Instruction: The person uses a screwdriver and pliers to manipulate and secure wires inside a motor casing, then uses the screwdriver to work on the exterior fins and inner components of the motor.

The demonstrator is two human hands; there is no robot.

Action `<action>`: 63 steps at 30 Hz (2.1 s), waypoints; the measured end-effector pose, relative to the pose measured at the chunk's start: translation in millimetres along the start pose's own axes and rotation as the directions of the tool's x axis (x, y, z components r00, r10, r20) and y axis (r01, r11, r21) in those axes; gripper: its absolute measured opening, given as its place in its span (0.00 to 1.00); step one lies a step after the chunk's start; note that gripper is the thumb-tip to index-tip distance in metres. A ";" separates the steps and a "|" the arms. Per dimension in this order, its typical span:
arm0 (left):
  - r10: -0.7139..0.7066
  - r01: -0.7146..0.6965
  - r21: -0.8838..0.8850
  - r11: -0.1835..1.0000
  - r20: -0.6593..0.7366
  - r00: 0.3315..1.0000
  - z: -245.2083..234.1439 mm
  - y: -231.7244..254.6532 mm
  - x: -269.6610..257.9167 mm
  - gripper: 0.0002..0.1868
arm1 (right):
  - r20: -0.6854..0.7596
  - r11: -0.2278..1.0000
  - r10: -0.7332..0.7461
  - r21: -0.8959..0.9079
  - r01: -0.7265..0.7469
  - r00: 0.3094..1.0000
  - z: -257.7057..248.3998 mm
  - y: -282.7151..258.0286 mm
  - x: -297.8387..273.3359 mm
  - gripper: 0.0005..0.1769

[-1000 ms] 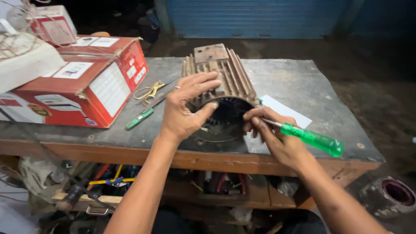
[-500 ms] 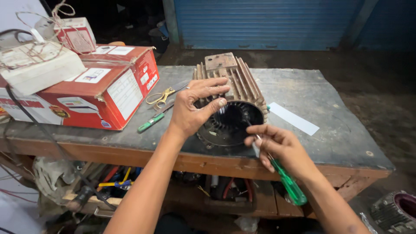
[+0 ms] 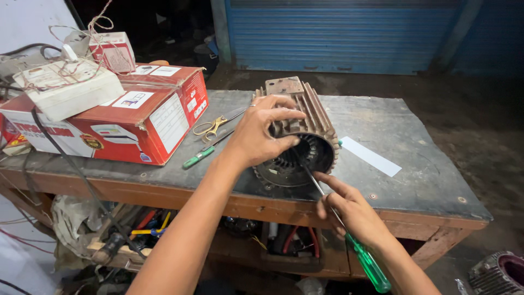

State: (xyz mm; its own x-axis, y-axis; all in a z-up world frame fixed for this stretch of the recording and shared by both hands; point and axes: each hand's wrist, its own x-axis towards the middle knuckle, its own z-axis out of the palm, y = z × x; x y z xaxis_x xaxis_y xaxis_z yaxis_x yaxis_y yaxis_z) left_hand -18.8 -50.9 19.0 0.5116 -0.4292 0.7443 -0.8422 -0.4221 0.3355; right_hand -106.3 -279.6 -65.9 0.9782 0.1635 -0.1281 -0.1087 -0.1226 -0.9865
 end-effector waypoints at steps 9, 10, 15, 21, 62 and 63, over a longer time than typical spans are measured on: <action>0.115 -0.116 -0.044 0.992 -0.026 0.993 14.5 -23.0 1.6 0.35 | 0.026 0.999 0.007 -0.036 -0.006 1.000 -1.9 -21.7 -2.4 0.36; 0.101 -0.102 -0.047 0.994 -0.031 0.994 17.7 -25.9 2.6 0.34 | 0.004 0.998 0.039 -0.051 -0.039 0.999 -2.9 -24.6 -3.7 0.35; 0.062 -0.066 -0.067 0.996 -0.054 0.997 23.1 -31.1 0.0 0.34 | -0.035 0.993 0.115 -0.033 -0.116 0.993 6.1 -33.5 1.3 0.36; 0.056 -0.059 -0.052 0.997 -0.063 0.996 22.5 -29.2 -0.6 0.34 | -0.068 0.985 0.172 0.005 -0.172 0.983 11.7 -27.2 15.1 0.37; -0.108 0.107 -0.018 0.994 -0.103 0.989 23.3 -5.8 4.1 0.31 | -0.189 0.944 0.186 -0.238 -0.229 0.964 -13.7 -18.2 -58.1 0.35; -0.120 0.117 -0.031 0.993 -0.101 0.988 23.6 -4.3 4.0 0.32 | -0.196 0.939 0.159 -0.271 -0.210 0.968 -15.2 -17.7 -58.1 0.36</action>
State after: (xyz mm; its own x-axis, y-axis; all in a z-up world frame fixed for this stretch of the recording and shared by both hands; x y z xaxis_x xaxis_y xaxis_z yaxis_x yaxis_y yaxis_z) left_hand -9.0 -69.6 6.9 0.5889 -0.2927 0.7533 -0.7813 -0.4446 0.4381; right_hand -158.5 -301.8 -39.4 0.9638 -0.0532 -0.2612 -0.2592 -0.4146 -0.8723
